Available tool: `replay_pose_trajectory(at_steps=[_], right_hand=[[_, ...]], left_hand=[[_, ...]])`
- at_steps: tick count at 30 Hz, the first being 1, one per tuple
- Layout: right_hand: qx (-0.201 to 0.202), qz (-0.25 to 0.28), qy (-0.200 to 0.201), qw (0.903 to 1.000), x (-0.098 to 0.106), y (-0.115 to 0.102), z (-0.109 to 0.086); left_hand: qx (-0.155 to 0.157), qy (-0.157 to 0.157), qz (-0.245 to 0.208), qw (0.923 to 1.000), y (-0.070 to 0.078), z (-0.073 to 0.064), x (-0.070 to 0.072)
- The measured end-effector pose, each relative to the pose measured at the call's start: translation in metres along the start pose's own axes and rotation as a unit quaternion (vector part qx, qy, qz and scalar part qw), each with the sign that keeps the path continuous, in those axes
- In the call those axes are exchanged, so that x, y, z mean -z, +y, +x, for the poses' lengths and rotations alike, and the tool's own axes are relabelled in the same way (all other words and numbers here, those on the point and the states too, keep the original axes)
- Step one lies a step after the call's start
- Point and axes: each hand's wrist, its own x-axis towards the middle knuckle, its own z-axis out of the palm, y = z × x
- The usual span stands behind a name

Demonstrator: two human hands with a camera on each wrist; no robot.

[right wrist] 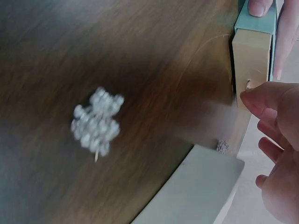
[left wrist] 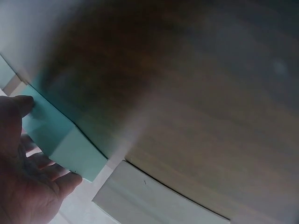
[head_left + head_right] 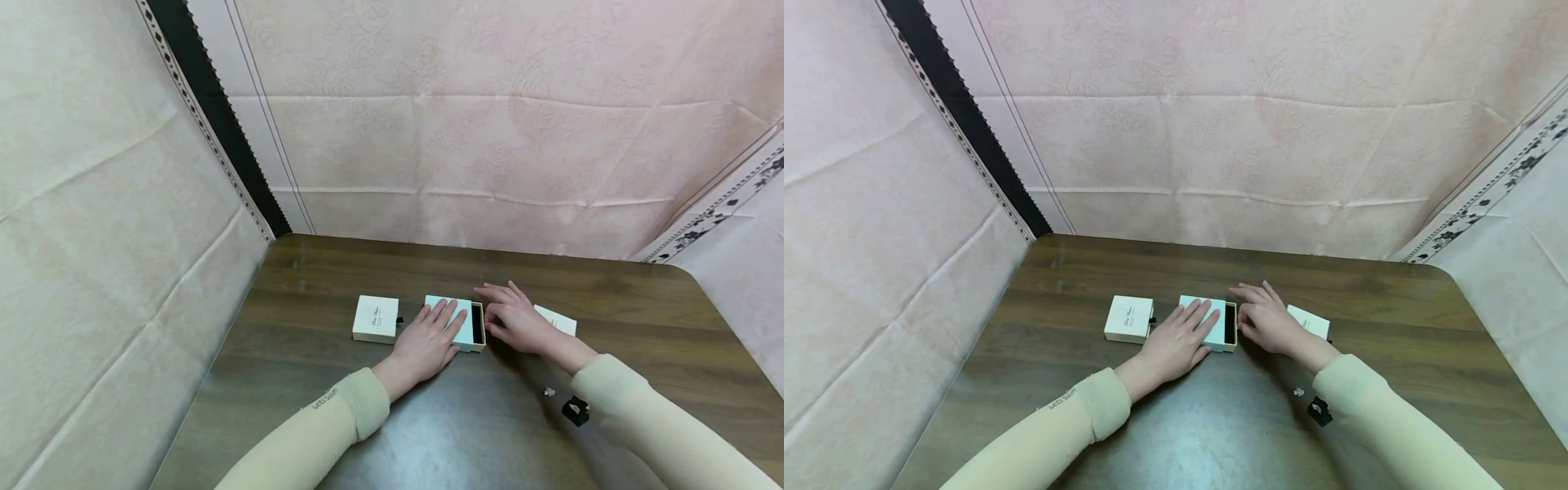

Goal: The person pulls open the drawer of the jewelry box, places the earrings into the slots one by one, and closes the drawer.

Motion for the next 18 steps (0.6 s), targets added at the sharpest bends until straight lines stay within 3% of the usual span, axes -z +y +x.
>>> replay_pose_trajectory(at_steps=[18], right_hand=[[0.008,-0.028,0.014,0.9995,0.01,0.009,-0.016]], left_hand=[[0.001,0.0,0.01,1.0,0.002,0.0,-0.001]])
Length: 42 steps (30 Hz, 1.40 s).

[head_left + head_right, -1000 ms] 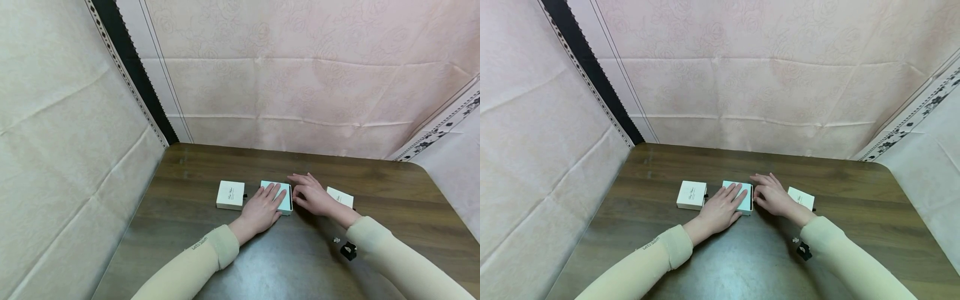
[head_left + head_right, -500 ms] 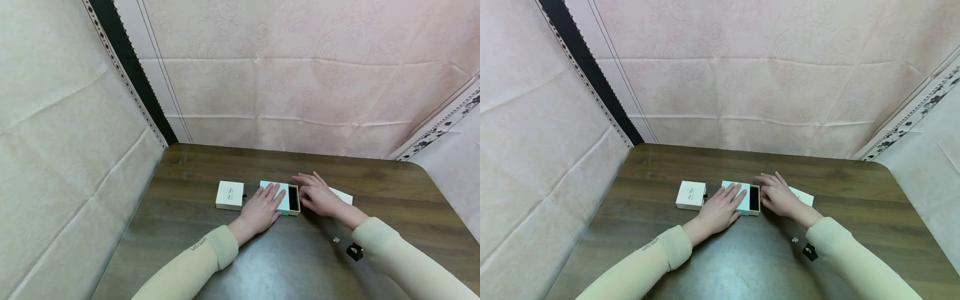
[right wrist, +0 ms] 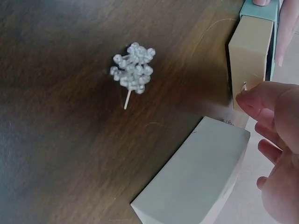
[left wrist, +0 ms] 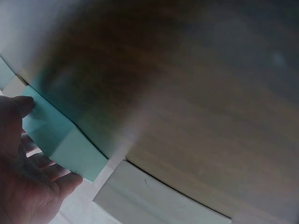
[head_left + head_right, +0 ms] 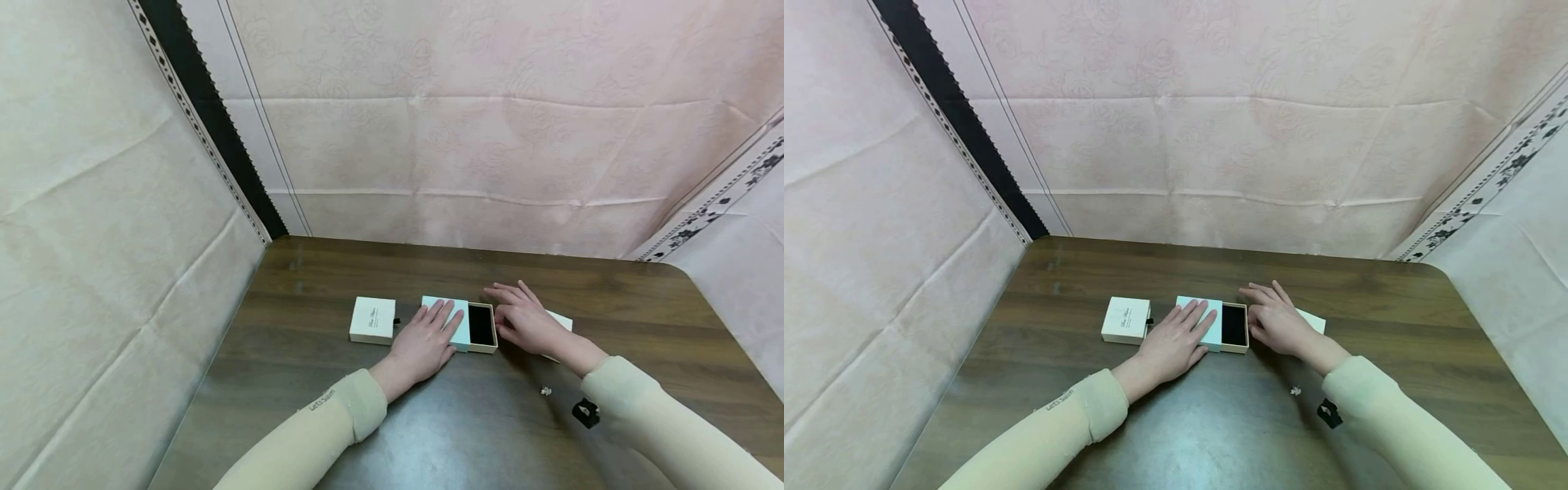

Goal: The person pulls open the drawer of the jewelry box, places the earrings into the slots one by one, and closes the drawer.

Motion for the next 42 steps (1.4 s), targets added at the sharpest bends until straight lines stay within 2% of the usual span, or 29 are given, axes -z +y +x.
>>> replay_pose_trajectory(at_steps=[9,18,25,32,42], right_hand=[[0.001,-0.003,0.004,1.0,0.001,-0.002,0.001],[-0.007,-0.002,0.021,0.9998,0.025,0.005,0.0],[-0.012,-0.023,0.006,0.9997,0.036,0.01,0.01],[-0.017,-0.048,-0.024,0.9984,0.027,0.017,0.019],[-0.043,-0.058,-0.036,0.9968,0.014,0.023,0.023]], left_hand=[[-0.001,0.003,-0.001,1.0,-0.001,-0.001,0.0],[0.0,0.006,0.004,1.0,-0.001,-0.002,-0.001],[0.0,0.015,0.005,0.9999,-0.002,-0.003,-0.002],[-0.001,0.013,0.004,0.9999,-0.001,-0.003,-0.004],[0.0,0.009,0.012,0.9999,0.001,-0.002,0.0]])
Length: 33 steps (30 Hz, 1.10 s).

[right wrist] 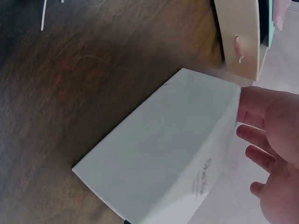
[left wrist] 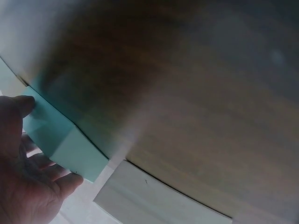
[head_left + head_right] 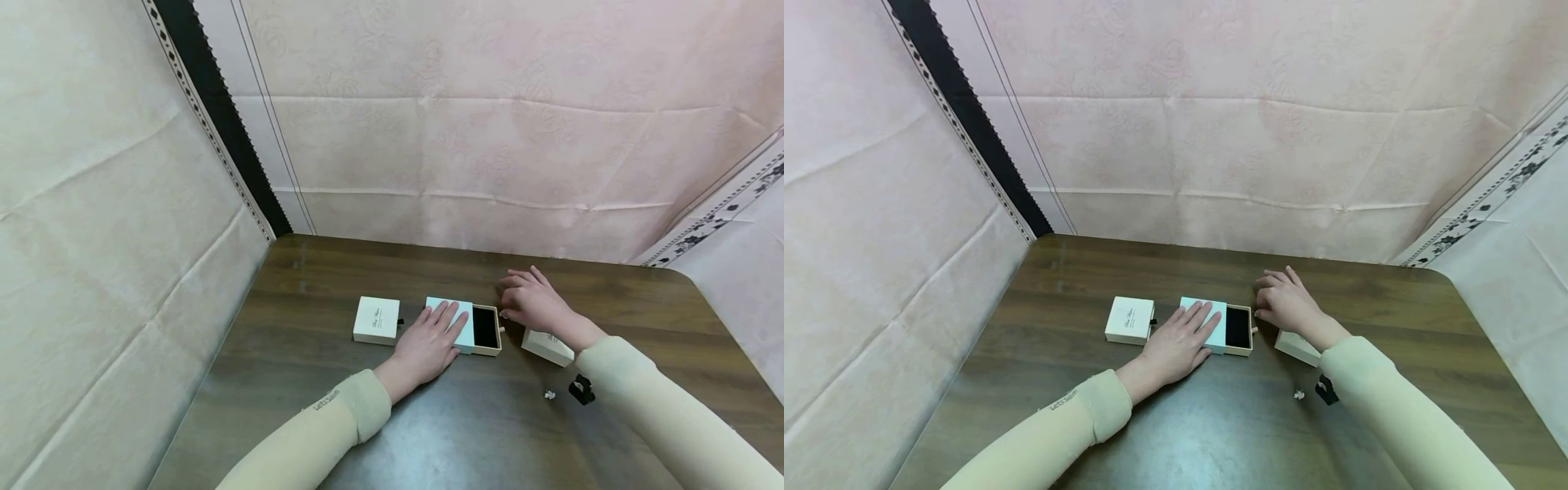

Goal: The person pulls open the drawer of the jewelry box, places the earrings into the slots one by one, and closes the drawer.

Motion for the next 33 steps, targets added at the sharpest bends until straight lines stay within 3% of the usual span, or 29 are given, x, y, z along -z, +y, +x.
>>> replay_pose_trajectory(at_steps=[14,21,25,33], right_hand=[[-0.013,-0.023,-0.012,0.9996,-0.008,0.0,0.005],[-0.002,-0.032,0.003,0.9995,-0.012,0.0,0.006],[0.009,-0.031,0.015,0.9994,-0.017,0.004,0.007],[0.001,-0.013,0.0,0.9999,-0.013,0.002,0.01]], left_hand=[[-0.003,-0.005,0.002,1.0,0.0,0.001,0.001],[-0.002,-0.007,0.004,1.0,0.0,0.001,0.001],[-0.002,-0.007,0.005,1.0,0.0,0.001,0.002],[-0.002,-0.014,0.009,0.9999,-0.001,0.001,0.001]])
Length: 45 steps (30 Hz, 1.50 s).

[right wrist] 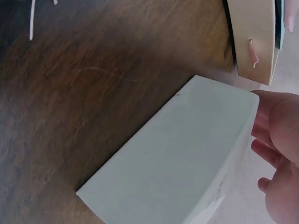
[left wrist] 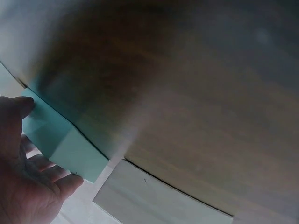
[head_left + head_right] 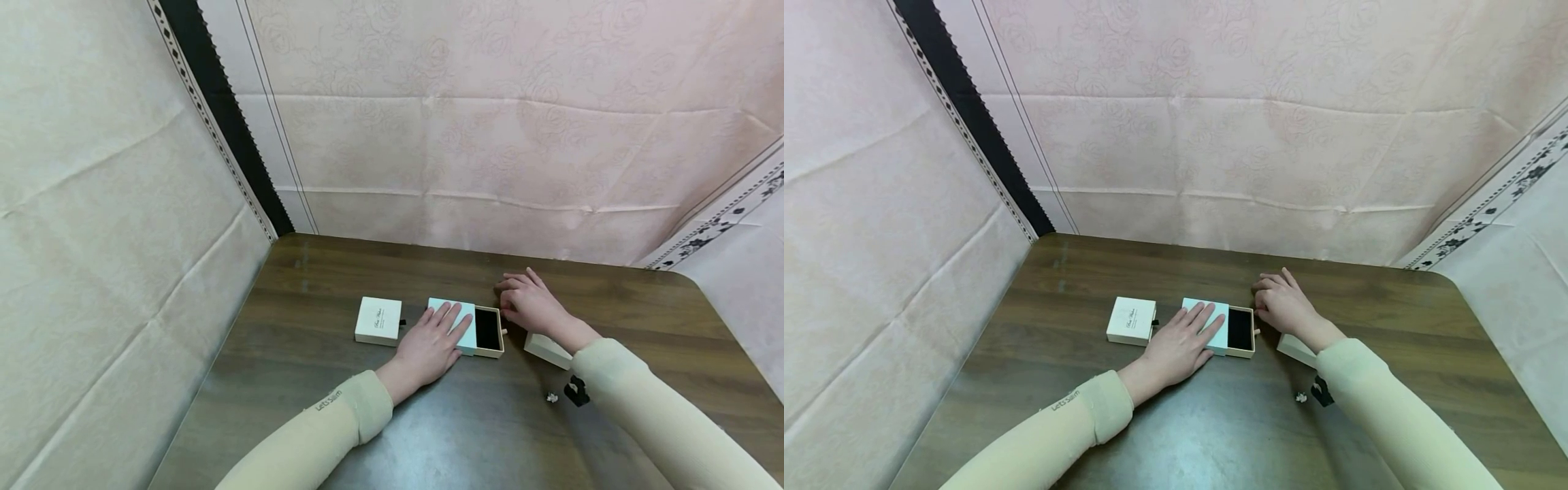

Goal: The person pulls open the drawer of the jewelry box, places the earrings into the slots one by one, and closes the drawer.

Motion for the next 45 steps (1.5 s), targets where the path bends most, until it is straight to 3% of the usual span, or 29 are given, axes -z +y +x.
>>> replay_pose_trajectory(at_steps=[9,19,31,45], right_hand=[[0.012,0.066,0.039,0.997,0.016,0.0,-0.007],[0.008,0.166,0.011,0.986,0.03,-0.013,-0.012],[0.03,0.149,-0.005,0.9883,0.017,-0.031,-0.006],[0.047,0.122,-0.005,0.9914,0.008,-0.034,-0.001]], left_hand=[[-0.001,-0.001,0.0,1.0,0.0,0.0,-0.001],[-0.001,0.004,0.0,1.0,0.0,0.0,-0.001],[0.001,0.001,-0.005,1.0,0.0,0.001,-0.003],[0.0,-0.004,-0.009,0.9999,0.001,0.001,0.0]])
